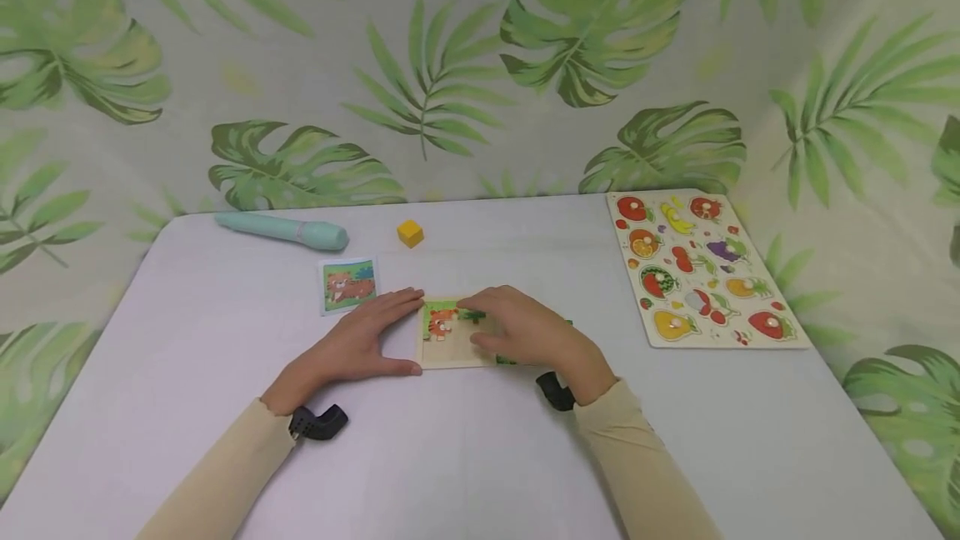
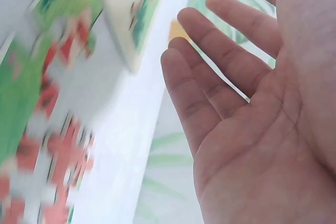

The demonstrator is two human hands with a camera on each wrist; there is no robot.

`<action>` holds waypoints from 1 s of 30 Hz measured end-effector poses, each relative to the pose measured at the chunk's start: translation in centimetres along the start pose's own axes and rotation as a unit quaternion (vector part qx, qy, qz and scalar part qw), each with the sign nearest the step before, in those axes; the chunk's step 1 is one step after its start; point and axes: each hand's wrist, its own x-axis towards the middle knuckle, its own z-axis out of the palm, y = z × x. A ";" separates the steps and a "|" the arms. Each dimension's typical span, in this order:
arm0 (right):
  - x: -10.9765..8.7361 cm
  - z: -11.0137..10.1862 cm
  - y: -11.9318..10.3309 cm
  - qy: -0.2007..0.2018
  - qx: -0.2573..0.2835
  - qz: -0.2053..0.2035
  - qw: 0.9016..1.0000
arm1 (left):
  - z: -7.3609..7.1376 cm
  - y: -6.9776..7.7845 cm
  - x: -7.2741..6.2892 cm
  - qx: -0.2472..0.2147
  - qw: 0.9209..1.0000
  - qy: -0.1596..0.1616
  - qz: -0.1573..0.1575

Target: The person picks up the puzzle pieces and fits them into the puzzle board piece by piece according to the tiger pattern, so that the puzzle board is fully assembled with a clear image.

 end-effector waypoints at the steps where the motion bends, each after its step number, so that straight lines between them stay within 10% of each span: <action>1: -0.2 -0.1 0.2 0.002 0.001 0.001 1.000 | 0.0 0.0 0.0 -0.002 1.000 0.001 -0.001; 30: -4.2 -1.9 5.0 0.032 -0.012 0.025 0.999 | 0.0 0.2 0.1 -0.001 1.000 -0.005 -0.005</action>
